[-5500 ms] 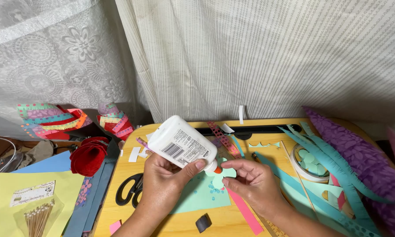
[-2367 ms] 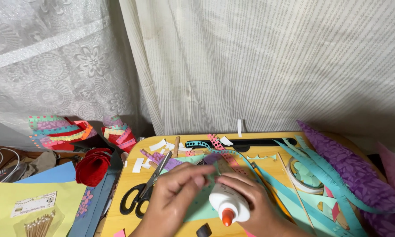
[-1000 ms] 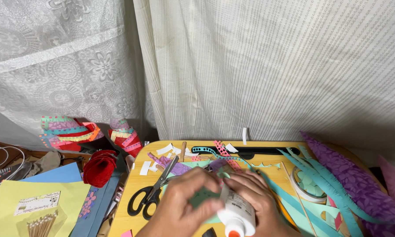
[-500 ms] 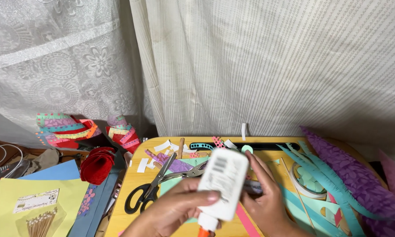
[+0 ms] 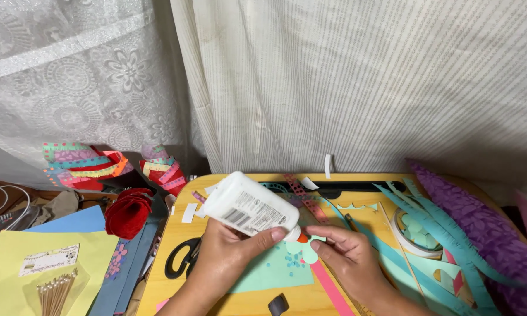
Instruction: Gluing a paper flower to a wooden stick and wrapping a pink paper strip around the base to create a decorative item.
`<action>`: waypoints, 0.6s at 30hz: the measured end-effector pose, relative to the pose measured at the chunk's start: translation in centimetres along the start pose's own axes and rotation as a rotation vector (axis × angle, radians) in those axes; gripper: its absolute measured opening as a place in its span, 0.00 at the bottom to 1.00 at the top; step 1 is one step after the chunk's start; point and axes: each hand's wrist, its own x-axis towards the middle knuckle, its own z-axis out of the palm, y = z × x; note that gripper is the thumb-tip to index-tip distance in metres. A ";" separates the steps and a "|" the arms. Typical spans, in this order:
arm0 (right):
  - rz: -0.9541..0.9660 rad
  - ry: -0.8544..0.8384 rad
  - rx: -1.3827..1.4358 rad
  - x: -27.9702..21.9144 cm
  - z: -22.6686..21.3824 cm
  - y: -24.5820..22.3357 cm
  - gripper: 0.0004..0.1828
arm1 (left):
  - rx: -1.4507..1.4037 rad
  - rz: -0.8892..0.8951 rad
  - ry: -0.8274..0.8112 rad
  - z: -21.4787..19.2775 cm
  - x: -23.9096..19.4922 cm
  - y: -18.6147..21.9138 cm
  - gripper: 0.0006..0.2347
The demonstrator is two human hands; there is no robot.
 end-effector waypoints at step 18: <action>0.075 -0.101 0.084 -0.3 0.6 -1.2 0.22 | 0.055 0.047 0.004 0.0 1.1 -1.4 0.07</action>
